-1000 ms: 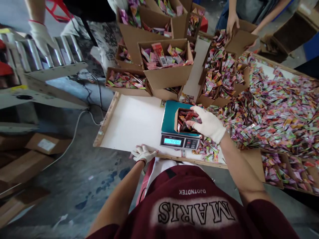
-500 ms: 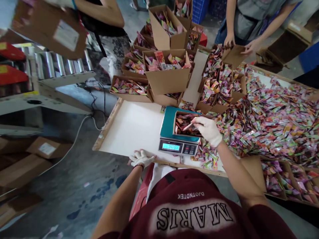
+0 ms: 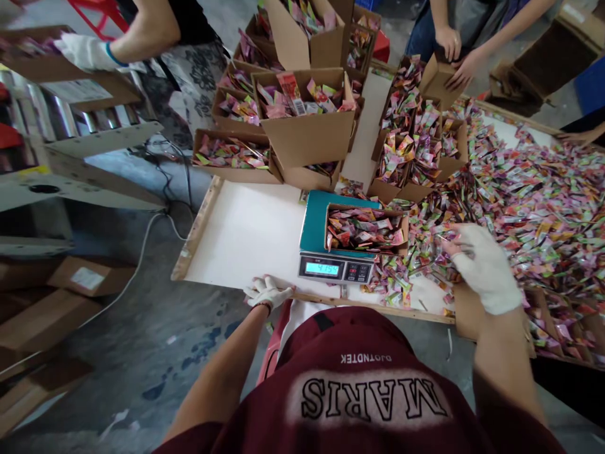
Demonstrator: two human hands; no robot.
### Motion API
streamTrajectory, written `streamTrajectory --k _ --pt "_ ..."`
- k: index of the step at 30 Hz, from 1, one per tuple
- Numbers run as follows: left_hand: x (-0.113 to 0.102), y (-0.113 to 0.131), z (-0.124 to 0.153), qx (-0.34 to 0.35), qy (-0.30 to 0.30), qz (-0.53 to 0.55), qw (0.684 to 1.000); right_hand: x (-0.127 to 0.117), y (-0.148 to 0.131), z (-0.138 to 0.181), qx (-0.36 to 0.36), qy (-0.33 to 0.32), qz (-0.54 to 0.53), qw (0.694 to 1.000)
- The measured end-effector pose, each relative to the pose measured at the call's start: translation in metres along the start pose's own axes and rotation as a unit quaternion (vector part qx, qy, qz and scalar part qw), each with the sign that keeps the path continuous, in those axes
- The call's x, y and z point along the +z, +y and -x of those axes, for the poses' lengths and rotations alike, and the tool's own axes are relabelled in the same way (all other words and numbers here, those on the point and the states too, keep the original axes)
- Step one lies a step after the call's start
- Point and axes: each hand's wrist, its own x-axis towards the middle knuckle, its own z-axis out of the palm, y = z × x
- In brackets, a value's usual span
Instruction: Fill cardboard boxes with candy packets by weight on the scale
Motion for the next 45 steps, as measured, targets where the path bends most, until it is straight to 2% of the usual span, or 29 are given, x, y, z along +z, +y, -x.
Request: streamTrajectory --k 3,6,9,11,13,15,19,22,25,28,30,33,36,39,41,42,43,45 --pt "0.000 0.000 0.001 -0.003 0.000 -0.004 1.000 0.050 -0.039 -0.020 -0.058 -0.082 -0.063 0.993" --pt "0.000 0.000 0.001 -0.004 0.005 -0.004 1.000 0.096 -0.071 -0.046 -0.068 -0.161 -0.016 0.985" --pt "0.000 0.000 0.001 -0.001 0.008 -0.001 1.000 0.122 -0.086 -0.065 -0.056 -0.226 0.062 0.971" --pt "0.000 -0.001 0.001 -0.003 0.010 0.003 1.000 0.126 -0.087 -0.072 -0.072 -0.229 0.071 0.968" --pt "0.000 -0.001 0.001 -0.004 0.013 0.008 1.000 0.118 -0.085 -0.073 -0.093 -0.192 0.044 0.976" --pt "-0.001 -0.001 0.001 -0.002 0.015 0.011 1.000 0.100 -0.079 -0.070 -0.100 -0.134 -0.003 0.986" --pt "-0.003 0.000 0.003 0.001 0.014 0.016 1.000 0.040 -0.053 -0.042 -0.064 -0.031 -0.083 0.994" --pt "-0.004 0.002 0.006 0.003 0.012 0.022 1.000 -0.010 -0.022 -0.009 -0.007 0.019 -0.022 1.000" --pt "-0.007 0.004 0.009 0.004 0.009 0.036 0.999 -0.041 0.008 0.020 0.022 0.028 0.082 0.996" --pt "-0.017 0.007 0.013 0.003 0.010 0.058 0.998 -0.042 0.017 0.030 0.019 0.018 0.101 0.995" --pt "-0.031 0.009 0.016 0.016 0.015 0.080 0.997 -0.028 0.011 0.025 0.008 0.013 0.068 0.998" --pt "-0.063 0.018 0.023 0.083 0.037 0.131 0.987 0.006 -0.007 0.001 -0.030 0.015 0.012 0.999" --pt "-0.103 0.036 0.040 0.171 0.096 0.184 0.963 0.046 -0.018 -0.028 -0.060 0.017 -0.001 0.998" --pt "-0.142 0.063 0.072 0.272 0.192 0.236 0.913 0.084 -0.023 -0.050 -0.052 -0.014 0.024 0.998" --pt "-0.164 0.084 0.100 0.397 0.287 0.289 0.822 0.104 -0.025 -0.059 -0.035 -0.040 0.038 0.998" --pt "-0.173 0.093 0.114 0.444 0.314 0.299 0.784 0.112 -0.025 -0.061 -0.025 -0.049 0.043 0.998" --pt "-0.179 0.103 0.128 0.483 0.328 0.303 0.754 0.117 -0.026 -0.063 -0.017 -0.055 0.045 0.997" --pt "-0.187 0.119 0.149 0.543 0.330 0.300 0.712 0.124 -0.026 -0.065 -0.009 -0.059 0.037 0.998"
